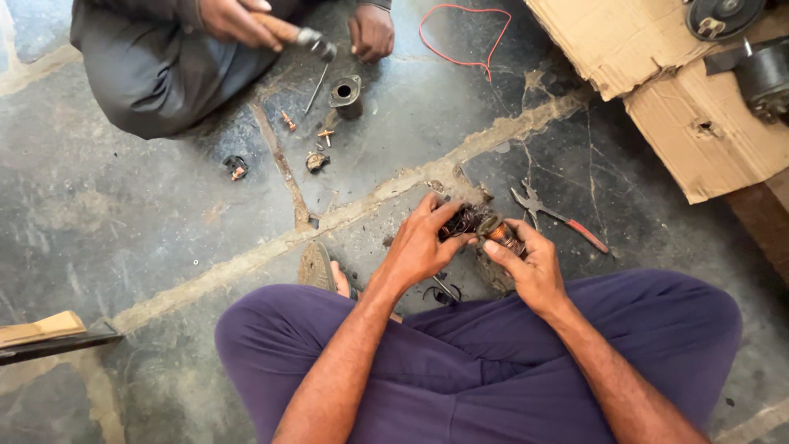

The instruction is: The person sits on the floor and uses pliers to strip and manipulate copper wires on a cylindrical electrical component. A second person works nearby with a hammer on a separate metal part.

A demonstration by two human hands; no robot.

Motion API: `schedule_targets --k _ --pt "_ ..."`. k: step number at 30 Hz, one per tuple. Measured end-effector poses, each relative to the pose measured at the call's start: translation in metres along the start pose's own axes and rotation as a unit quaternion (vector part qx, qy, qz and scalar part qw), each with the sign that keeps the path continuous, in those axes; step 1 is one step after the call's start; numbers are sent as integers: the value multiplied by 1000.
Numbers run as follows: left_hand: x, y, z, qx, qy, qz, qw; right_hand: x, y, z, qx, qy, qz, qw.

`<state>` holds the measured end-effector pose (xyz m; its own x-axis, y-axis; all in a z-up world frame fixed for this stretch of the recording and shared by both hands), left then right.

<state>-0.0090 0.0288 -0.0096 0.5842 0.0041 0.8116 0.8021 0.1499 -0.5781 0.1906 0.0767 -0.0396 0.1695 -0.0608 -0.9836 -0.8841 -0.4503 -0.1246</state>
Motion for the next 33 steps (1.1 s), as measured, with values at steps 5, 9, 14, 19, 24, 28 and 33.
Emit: schedule_targets --k 5,9,14,19,24,28,33 --pt "-10 1 3 1 -6 -60 998 6 -4 13 -21 -107 -46 993" --pt "-8 0 2 -12 -69 -43 997 25 -9 18 9 41 110 993" --pt "25 -8 -9 83 107 66 989 12 -15 21 22 14 39 999" --pt "37 6 -16 -23 162 64 984 -21 -11 10 -32 -90 -140 986" --pt "25 17 -16 -48 63 69 994 -26 -14 14 -62 -39 -117 990" --pt "-4 19 -6 -1 -96 76 992 -12 -54 51 35 12 -300 953" --pt "-41 15 5 81 -254 -136 954 38 -65 72 -44 158 -572 803"
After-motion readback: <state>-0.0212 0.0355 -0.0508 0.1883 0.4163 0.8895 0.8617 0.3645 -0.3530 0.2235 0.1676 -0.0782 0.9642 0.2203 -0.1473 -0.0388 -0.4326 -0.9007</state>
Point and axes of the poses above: each hand's wrist, its own z-axis towards the middle knuckle, its own y-axis out of the palm, x = y × z, the point moved 3 cm from there along z, towards the middle knuckle, and after that the axes turned 2 degrees about z, right-handed, at the moved point
